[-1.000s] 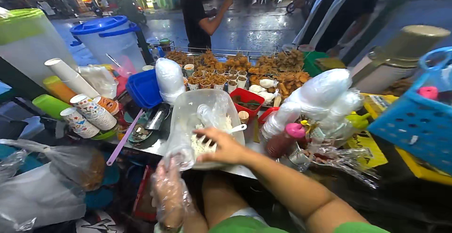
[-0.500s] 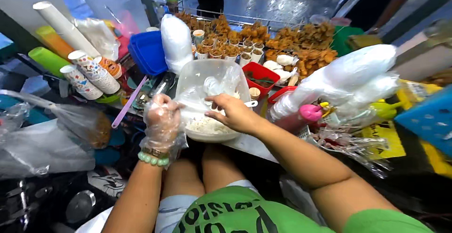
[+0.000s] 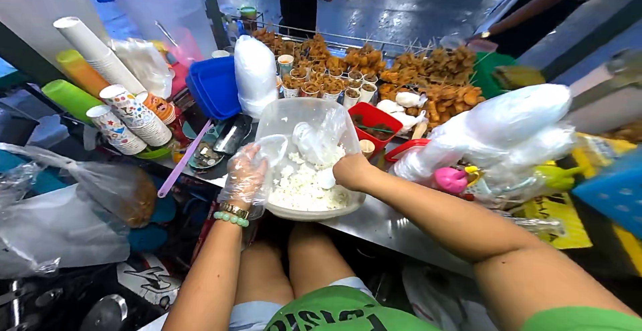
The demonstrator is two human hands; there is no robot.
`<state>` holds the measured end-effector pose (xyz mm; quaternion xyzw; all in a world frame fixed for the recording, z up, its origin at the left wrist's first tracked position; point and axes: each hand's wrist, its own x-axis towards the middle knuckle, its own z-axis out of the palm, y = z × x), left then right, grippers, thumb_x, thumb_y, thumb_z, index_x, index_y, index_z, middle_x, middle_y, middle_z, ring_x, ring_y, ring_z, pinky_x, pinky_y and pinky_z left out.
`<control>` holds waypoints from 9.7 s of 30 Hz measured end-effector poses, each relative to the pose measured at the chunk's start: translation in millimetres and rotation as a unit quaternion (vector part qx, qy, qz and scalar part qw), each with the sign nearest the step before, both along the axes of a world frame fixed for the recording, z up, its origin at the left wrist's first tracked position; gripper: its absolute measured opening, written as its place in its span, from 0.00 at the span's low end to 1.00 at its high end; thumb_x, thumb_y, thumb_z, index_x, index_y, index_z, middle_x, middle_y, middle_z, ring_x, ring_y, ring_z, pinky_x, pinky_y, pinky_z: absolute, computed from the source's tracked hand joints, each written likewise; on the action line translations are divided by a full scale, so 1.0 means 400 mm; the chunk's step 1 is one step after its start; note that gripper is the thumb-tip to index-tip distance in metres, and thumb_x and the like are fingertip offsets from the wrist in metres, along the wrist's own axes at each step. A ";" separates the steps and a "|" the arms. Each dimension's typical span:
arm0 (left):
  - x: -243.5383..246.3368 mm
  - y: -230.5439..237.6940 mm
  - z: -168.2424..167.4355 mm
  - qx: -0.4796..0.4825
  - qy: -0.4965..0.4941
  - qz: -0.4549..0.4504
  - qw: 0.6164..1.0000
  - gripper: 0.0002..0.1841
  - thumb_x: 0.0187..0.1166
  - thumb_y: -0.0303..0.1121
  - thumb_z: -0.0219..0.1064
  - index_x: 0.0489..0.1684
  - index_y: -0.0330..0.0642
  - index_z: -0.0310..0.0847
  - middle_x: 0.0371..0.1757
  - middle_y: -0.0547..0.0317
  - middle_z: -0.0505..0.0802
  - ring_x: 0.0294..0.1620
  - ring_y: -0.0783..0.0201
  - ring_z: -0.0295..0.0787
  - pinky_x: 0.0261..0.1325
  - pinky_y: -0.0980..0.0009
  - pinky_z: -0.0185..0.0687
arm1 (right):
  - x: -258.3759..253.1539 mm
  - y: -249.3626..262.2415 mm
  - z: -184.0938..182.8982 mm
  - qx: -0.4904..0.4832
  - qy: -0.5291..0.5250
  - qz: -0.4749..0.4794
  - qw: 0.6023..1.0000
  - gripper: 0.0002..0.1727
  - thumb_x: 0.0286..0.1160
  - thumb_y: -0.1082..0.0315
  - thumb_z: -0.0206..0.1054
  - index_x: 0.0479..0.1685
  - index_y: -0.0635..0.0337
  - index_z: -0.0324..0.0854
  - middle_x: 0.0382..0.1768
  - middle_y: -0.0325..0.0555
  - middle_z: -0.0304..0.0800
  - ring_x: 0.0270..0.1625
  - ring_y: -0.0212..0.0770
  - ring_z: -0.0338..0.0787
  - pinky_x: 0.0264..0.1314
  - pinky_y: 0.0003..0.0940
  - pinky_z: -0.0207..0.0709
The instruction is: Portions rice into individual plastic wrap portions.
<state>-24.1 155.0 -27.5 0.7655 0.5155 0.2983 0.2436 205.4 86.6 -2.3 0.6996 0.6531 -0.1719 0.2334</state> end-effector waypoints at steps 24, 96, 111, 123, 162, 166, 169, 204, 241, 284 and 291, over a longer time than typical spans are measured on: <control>0.050 -0.012 -0.040 0.011 0.010 0.061 0.998 0.19 0.84 0.26 0.62 0.71 0.32 0.82 0.75 0.38 0.84 0.76 0.43 0.81 0.81 0.51 0.71 | -0.114 0.129 -0.111 -0.005 0.193 0.078 0.978 0.17 0.87 0.62 0.59 0.56 0.68 0.84 0.52 0.68 0.87 0.60 0.69 0.86 0.56 0.73 0.74; 0.149 -0.169 0.076 -0.232 0.046 -0.054 0.970 0.30 0.70 0.25 0.75 0.76 0.38 0.75 0.62 0.43 0.90 0.58 0.54 0.91 0.65 0.57 0.84 | -0.218 -0.068 0.278 0.098 -0.072 0.117 0.986 0.10 0.82 0.75 0.60 0.40 0.72 0.86 0.45 0.61 0.88 0.51 0.60 0.89 0.46 0.59 0.78; 0.083 -0.165 0.110 -0.165 -0.055 -0.036 0.984 0.21 0.76 0.23 0.68 0.69 0.37 0.83 0.65 0.42 0.89 0.56 0.57 0.90 0.64 0.61 0.84 | -0.011 -0.068 0.051 0.244 0.136 0.187 0.942 0.12 0.78 0.64 0.71 0.54 0.57 0.92 0.71 0.66 0.81 0.72 0.74 0.79 0.63 0.74 0.74; 0.102 -0.248 0.150 -0.001 -0.395 -0.230 0.890 0.20 0.68 0.13 0.66 0.61 0.18 0.81 0.47 0.46 0.91 0.38 0.75 0.85 0.44 0.81 0.83 | -0.050 -0.123 -0.013 0.596 0.371 0.137 0.698 0.14 0.65 0.67 0.62 0.29 0.67 0.92 0.33 0.57 0.93 0.35 0.52 0.92 0.36 0.51 0.81; 0.080 -0.309 0.107 0.084 -0.196 -0.083 0.974 0.07 0.73 0.27 0.70 0.38 0.31 0.92 0.41 0.44 0.93 0.46 0.58 0.90 0.55 0.66 0.83 | -0.039 -0.273 -0.058 0.331 0.839 -0.033 0.432 0.05 0.76 0.54 0.72 0.43 0.30 0.93 0.40 0.15 0.92 0.28 0.14 0.82 0.29 0.11 0.77; 0.055 -0.337 0.142 -0.017 -0.394 -0.262 0.881 0.06 0.74 0.16 0.64 0.38 0.26 0.88 0.35 0.57 0.95 0.39 0.76 0.90 0.50 0.78 0.86 | -0.139 -0.326 -0.093 0.163 0.909 -0.050 0.379 0.05 0.74 0.54 0.74 0.42 0.35 0.94 0.37 0.21 0.93 0.32 0.17 0.86 0.34 0.13 0.79; 0.033 -0.345 0.161 -0.093 -0.341 -0.404 0.844 0.06 0.72 0.15 0.63 0.35 0.22 0.88 0.35 0.56 0.92 0.41 0.79 0.85 0.51 0.82 0.79 | -0.099 -0.303 -0.084 0.248 0.877 -0.041 0.410 0.05 0.73 0.54 0.73 0.41 0.36 0.94 0.39 0.21 0.94 0.41 0.16 0.89 0.44 0.13 0.81; -0.210 -0.384 0.036 0.048 -0.336 0.155 0.928 0.30 0.94 0.42 0.41 0.85 0.24 0.57 0.81 0.35 0.75 0.66 0.58 0.87 0.60 0.65 0.87 | -0.244 -0.209 -0.129 -0.037 0.755 -0.179 0.630 0.28 0.89 0.68 0.59 0.84 0.71 0.61 0.59 0.52 0.90 0.51 0.38 0.95 0.59 0.35 0.88; 0.100 -0.239 0.049 -0.181 -0.484 0.064 0.854 0.11 0.82 0.25 0.66 0.57 0.27 0.80 0.39 0.53 0.91 0.35 0.71 0.88 0.45 0.75 0.87 | -0.150 -0.109 -0.033 0.332 0.736 -0.098 0.582 0.49 0.48 0.65 0.85 0.80 0.69 0.70 0.65 0.49 0.87 0.53 0.33 0.93 0.55 0.27 0.90; 0.066 -0.239 0.000 0.151 -0.123 -0.062 0.979 0.06 0.64 0.17 0.72 0.30 0.33 0.95 0.41 0.35 0.91 0.49 0.47 0.89 0.59 0.59 0.83 | -0.010 -0.075 -0.018 0.385 0.384 -0.125 0.830 0.23 0.61 0.78 0.73 0.61 0.68 0.85 0.39 0.56 0.86 0.40 0.50 0.82 0.49 0.52 0.76; -0.001 -0.150 0.042 0.061 -0.023 0.023 0.998 0.14 0.82 0.22 0.60 0.56 0.31 0.91 0.64 0.35 0.91 0.70 0.44 0.87 0.79 0.56 0.74 | 0.114 0.072 -0.019 0.273 0.330 -0.034 0.903 0.20 0.84 0.55 0.68 0.61 0.61 0.89 0.49 0.59 0.91 0.52 0.55 0.88 0.62 0.57 0.78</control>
